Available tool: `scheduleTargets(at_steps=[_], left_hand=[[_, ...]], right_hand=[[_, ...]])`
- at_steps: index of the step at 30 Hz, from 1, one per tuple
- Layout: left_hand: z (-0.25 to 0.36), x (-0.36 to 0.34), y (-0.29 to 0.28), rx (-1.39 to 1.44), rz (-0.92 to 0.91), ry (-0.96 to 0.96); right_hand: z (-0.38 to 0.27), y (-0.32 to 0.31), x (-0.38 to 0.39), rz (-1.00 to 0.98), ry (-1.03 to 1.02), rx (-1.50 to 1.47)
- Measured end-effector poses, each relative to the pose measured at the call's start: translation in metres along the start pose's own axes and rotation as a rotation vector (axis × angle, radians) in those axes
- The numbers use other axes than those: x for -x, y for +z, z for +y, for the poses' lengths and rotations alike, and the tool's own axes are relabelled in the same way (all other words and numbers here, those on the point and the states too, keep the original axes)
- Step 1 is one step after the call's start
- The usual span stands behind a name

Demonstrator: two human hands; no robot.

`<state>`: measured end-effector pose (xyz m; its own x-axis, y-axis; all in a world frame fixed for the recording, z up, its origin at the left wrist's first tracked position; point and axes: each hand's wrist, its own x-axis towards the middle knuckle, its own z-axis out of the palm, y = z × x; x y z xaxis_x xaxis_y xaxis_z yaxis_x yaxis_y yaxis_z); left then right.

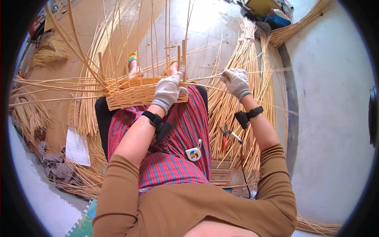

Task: Weaving a rectangular straw basket while seated on the floor.

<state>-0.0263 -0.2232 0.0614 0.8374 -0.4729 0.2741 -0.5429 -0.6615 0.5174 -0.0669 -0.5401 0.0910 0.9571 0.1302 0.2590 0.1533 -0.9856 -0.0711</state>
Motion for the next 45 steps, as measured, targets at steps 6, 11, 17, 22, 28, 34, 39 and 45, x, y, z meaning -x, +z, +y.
scheduleTargets(at_steps=[6, 11, 17, 22, 28, 34, 39, 45], left_hand=[[-0.008, -0.012, 0.014, 0.143, -0.184, -0.206], [-0.008, -0.004, 0.019, -0.175, 0.021, 0.073], [-0.024, 0.014, -0.007, 1.161, 0.288, -0.200], [-0.061, 0.025, -0.026, 1.574, 0.263, -0.709], [-0.049, -0.033, -0.052, 0.675, -0.118, -0.316], [-0.004, -0.142, -0.029, 0.774, -0.043, -0.437], [-0.017, -0.139, 0.018, 1.294, -0.132, -0.454], [-0.029, -0.109, 0.050, 1.448, -0.335, -0.546]], right_hand=[[-0.086, -0.103, -0.037, 0.023, -0.694, 0.340], [-0.187, -0.068, -0.103, 0.249, -1.326, 0.456], [-0.139, 0.007, -0.089, 0.191, 0.270, -0.423], [-0.117, 0.045, -0.072, -0.558, 0.266, -0.734], [-0.145, 0.039, -0.065, -0.525, 0.451, -0.488], [-0.173, 0.042, -0.052, -0.223, 0.681, -0.435], [-0.174, 0.064, -0.062, -0.123, 0.768, -0.281], [-0.163, 0.078, -0.080, -0.229, 0.908, -0.434]])
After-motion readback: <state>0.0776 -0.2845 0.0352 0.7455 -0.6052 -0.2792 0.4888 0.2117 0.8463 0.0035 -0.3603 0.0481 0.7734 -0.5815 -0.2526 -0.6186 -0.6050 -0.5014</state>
